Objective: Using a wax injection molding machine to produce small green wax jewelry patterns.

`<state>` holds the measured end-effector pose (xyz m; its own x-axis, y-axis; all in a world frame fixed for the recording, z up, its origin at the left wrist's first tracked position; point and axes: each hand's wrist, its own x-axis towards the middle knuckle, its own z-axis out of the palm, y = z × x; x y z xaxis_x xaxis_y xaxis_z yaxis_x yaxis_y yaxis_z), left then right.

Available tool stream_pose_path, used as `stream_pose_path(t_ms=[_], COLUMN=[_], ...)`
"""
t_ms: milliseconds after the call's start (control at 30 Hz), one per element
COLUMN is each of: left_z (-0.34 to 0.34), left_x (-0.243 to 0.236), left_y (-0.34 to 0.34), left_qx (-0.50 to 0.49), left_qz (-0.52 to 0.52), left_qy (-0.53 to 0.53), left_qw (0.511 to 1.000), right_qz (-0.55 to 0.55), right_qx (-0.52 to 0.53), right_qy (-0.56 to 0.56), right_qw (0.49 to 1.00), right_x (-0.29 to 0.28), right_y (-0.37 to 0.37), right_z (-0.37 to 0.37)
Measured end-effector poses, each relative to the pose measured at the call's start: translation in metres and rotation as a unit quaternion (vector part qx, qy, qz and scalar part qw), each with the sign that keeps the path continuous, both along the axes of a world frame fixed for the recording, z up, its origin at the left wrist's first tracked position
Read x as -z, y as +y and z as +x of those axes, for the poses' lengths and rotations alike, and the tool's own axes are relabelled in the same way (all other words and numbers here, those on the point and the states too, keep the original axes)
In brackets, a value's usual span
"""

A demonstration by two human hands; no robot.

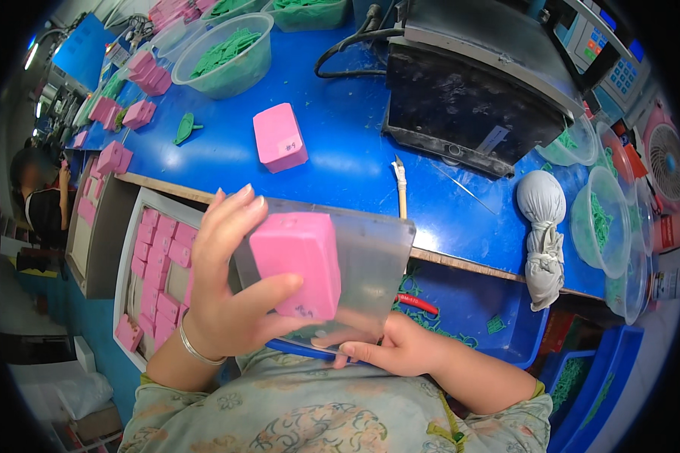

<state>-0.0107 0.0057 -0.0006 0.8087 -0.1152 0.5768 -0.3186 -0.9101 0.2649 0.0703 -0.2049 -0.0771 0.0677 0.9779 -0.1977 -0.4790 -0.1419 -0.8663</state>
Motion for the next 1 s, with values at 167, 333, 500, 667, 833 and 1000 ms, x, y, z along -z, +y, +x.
stream_pose_path(t_ms=[167, 333, 500, 667, 833, 1000], left_z=[0.001, 0.002, 0.005, 0.036, 0.072, 0.090], left_x=[0.009, 0.007, 0.007, -0.005, 0.019, 0.037], left_y=[0.005, 0.004, 0.001, 0.011, 0.044, 0.049], left_qx=[0.109, 0.107, 0.120, 0.100, -0.170, -0.189], left_qz=[-0.034, -0.037, -0.043, -0.225, -0.070, 0.009], left_qy=[-0.115, -0.134, -0.161, -0.038, -0.014, 0.085], left_qw=[0.987, 0.985, 0.979, 0.969, 0.983, 0.978], right_qz=[0.035, 0.057, 0.034, 0.022, 0.167, 0.201], right_qx=[0.027, 0.052, 0.029, 0.029, 0.138, 0.204], right_qy=[-0.048, -0.080, -0.098, 0.137, 0.239, 0.171], right_qw=[0.998, 0.994, 0.994, 0.990, 0.946, 0.943], right_x=[0.011, 0.010, -0.004, -0.051, -0.105, -0.138], right_y=[-0.004, -0.003, -0.005, -0.023, -0.051, -0.060], right_z=[-0.004, -0.001, 0.000, 0.013, 0.027, 0.051])
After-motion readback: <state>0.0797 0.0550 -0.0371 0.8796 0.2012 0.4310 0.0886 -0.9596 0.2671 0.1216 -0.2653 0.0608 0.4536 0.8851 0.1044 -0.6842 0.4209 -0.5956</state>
